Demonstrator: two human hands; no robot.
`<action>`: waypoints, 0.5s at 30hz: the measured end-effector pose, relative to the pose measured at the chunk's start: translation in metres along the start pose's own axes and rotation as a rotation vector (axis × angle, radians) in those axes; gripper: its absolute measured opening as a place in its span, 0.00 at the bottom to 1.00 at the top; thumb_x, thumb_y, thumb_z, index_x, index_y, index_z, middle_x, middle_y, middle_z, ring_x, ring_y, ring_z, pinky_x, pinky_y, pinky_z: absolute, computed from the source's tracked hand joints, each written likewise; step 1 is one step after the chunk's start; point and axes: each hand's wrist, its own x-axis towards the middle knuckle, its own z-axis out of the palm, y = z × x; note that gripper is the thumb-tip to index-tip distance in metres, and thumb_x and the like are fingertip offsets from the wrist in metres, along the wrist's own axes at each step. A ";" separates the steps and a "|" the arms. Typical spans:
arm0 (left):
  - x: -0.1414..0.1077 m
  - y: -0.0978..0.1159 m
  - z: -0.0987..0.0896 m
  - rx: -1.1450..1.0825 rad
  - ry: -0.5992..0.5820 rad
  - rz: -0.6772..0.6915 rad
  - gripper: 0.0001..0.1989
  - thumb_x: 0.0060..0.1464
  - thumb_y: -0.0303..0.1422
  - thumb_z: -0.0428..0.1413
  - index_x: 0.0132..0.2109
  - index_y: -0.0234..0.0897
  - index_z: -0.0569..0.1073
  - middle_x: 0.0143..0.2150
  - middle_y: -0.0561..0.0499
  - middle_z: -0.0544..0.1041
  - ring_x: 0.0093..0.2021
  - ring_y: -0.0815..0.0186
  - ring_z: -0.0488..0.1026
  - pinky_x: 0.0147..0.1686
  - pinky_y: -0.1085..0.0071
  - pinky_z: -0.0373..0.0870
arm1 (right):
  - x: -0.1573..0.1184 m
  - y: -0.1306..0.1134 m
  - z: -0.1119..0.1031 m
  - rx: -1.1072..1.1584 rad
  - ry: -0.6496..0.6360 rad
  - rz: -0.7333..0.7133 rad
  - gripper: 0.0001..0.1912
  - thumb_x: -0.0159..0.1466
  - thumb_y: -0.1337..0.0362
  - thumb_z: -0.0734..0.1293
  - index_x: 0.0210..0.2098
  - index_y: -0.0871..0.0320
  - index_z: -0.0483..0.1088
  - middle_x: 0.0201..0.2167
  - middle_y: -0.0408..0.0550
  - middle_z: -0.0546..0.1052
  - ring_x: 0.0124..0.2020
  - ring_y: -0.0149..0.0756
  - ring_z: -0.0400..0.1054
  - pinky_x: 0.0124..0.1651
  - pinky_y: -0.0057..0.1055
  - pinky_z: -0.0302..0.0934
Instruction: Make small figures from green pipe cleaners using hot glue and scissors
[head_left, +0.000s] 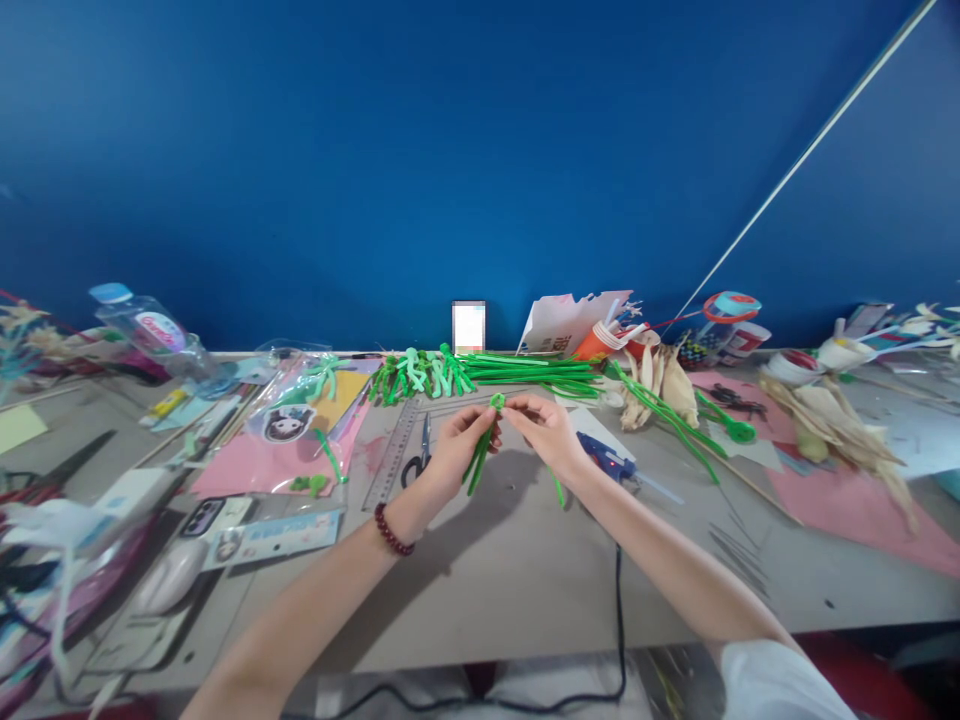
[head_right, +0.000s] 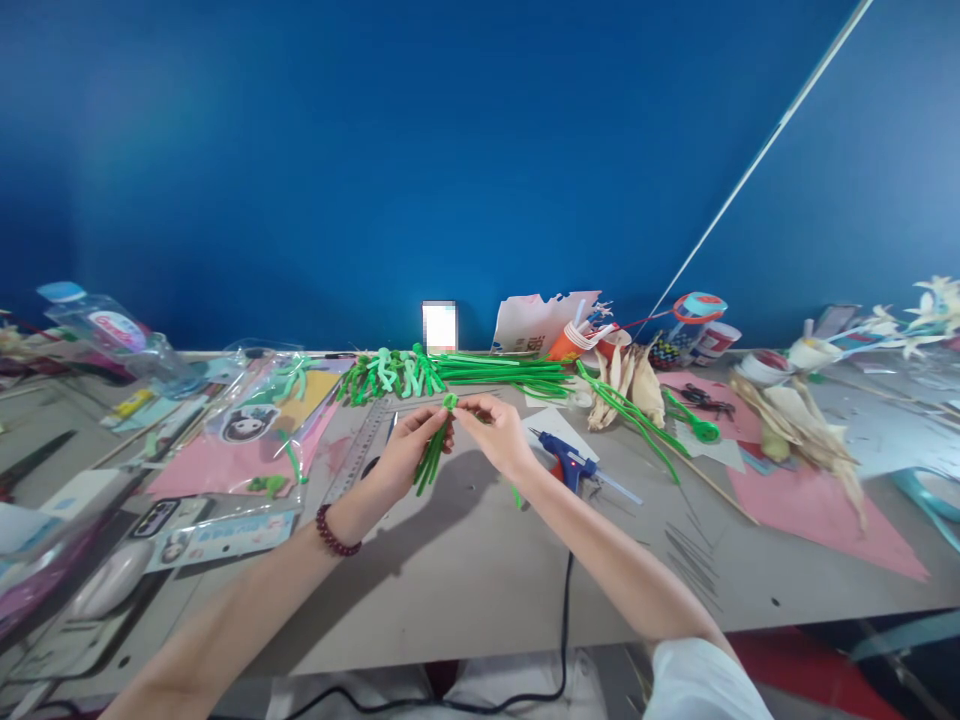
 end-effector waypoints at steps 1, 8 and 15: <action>0.000 0.000 0.000 -0.022 0.003 -0.015 0.15 0.41 0.41 0.63 0.29 0.34 0.72 0.22 0.54 0.70 0.22 0.72 0.67 0.25 0.74 0.64 | 0.000 0.000 0.000 0.009 -0.007 -0.001 0.15 0.53 0.54 0.68 0.34 0.59 0.73 0.21 0.43 0.70 0.17 0.26 0.55 0.18 0.25 0.47; 0.000 0.001 0.001 -0.162 -0.005 -0.090 0.12 0.40 0.36 0.64 0.30 0.34 0.72 0.22 0.54 0.70 0.22 0.74 0.66 0.23 0.77 0.62 | 0.000 -0.004 0.001 0.269 -0.056 0.116 0.16 0.50 0.53 0.72 0.31 0.58 0.69 0.22 0.38 0.67 0.14 0.19 0.48 0.16 0.22 0.42; -0.001 0.002 -0.001 -0.273 -0.166 -0.183 0.10 0.47 0.36 0.60 0.29 0.34 0.70 0.22 0.55 0.67 0.22 0.74 0.63 0.23 0.77 0.61 | 0.003 -0.005 0.001 0.424 -0.181 0.215 0.17 0.48 0.55 0.73 0.29 0.59 0.68 0.20 0.37 0.67 0.13 0.18 0.47 0.16 0.22 0.35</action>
